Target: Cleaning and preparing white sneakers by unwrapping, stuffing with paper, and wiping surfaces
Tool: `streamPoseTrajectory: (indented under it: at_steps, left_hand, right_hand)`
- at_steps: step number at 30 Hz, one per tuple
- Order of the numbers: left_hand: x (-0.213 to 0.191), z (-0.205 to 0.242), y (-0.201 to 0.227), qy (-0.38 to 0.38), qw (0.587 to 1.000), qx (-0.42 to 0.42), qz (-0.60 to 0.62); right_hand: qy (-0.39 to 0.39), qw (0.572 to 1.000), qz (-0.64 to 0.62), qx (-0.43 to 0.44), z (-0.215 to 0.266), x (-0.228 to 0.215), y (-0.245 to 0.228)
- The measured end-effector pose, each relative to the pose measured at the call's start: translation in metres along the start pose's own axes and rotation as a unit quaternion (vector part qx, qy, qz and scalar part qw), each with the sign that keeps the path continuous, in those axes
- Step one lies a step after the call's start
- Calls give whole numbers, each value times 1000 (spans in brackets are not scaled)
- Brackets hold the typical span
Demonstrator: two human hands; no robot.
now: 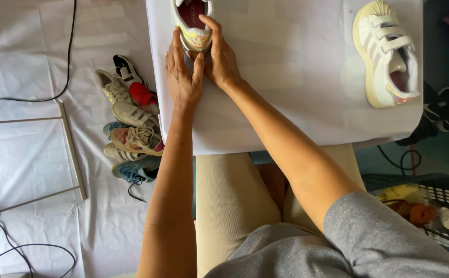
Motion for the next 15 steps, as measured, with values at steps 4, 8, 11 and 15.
streamPoseTrajectory:
  at_steps: [4,8,11,15]
  left_hand:
    - [-4,-2,9,-4,1000,9,2]
    - [-4,-3,8,7,999,38,-8]
    - [1,-4,-1,9,999,33,1]
    - [5,-3,-20,27,1000,10,-7]
  right_hand:
    - [-5,1000,12,6,-1,2,6]
    - [1,1000,14,-1,-1,4,9]
    - [6,1000,12,-18,-2,-3,0]
    - [-52,996,-31,64,-5,-5,1]
Point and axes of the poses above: each hand's wrist, its own z-axis away from the middle knuckle, its own x-axis out of the palm, y = z × x, the point moved 4 cm from there along -z, towards the middle knuckle, and after that the axes turned 9 degrees about z, right-handed, at the moved point
